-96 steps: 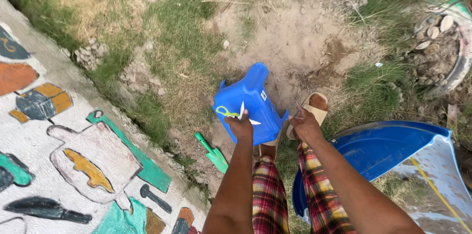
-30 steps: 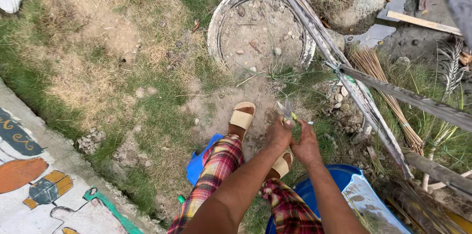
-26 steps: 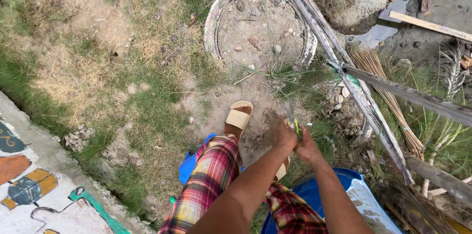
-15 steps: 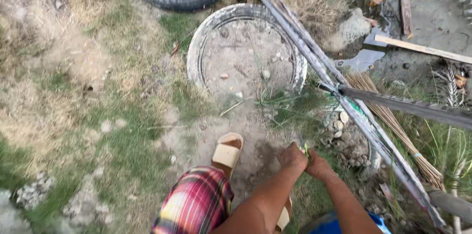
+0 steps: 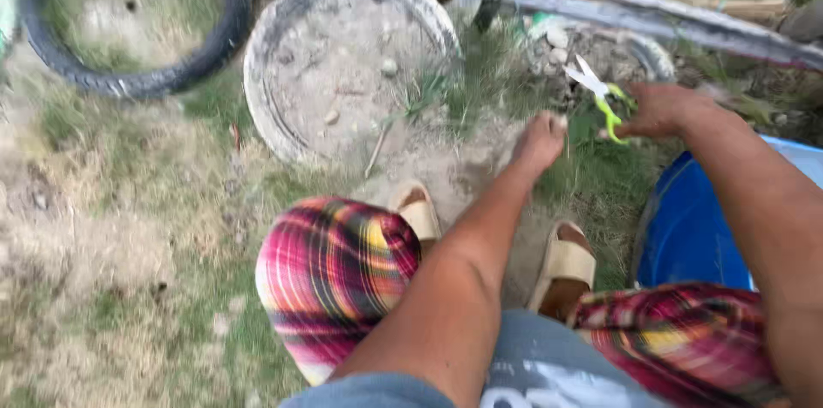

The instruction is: The person uses scissors to cut weeds and grass growing inside old tires used as planters, pulling the cut material away by hand.

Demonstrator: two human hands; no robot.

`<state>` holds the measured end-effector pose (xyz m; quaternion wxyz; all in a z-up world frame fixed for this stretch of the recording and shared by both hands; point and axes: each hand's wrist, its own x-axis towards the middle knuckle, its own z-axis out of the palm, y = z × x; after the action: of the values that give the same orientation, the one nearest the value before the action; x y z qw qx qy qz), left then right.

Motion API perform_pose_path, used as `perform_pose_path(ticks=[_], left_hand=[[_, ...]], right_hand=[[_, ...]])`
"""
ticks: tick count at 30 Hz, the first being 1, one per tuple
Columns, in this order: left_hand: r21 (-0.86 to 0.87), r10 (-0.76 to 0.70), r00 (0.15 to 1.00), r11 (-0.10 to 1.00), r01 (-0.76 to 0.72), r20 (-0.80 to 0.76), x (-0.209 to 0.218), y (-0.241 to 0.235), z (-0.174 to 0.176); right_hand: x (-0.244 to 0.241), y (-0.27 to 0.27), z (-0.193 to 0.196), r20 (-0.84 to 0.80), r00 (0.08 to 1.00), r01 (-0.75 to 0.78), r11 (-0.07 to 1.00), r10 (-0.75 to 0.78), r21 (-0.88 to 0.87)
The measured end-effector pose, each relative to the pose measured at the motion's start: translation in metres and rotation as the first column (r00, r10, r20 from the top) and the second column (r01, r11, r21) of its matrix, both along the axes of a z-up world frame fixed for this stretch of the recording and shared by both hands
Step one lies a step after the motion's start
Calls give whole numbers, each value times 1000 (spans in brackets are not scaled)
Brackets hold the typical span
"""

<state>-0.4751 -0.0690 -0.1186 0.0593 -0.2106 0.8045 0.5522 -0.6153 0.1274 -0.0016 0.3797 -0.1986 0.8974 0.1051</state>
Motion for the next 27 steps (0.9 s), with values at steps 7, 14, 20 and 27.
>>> perform_pose_path(ticks=[7,14,20,27], left_hand=[[-39,-482,811,852,523,332,106,-5,-31],[-135,-361,696,825,548,621,141,-48,55],[-125,-363,632,796,593,685,125,-41,54],[-345,-564,434,263,901,702,8,-101,62]], right_hand=[[30,122,48,-119,978,189,970,-172,155],[117,48,68,10,968,247,955,-252,162],[175,1,12,193,952,214,966,-239,143],[248,-78,-32,410,676,712,687,-613,-145]])
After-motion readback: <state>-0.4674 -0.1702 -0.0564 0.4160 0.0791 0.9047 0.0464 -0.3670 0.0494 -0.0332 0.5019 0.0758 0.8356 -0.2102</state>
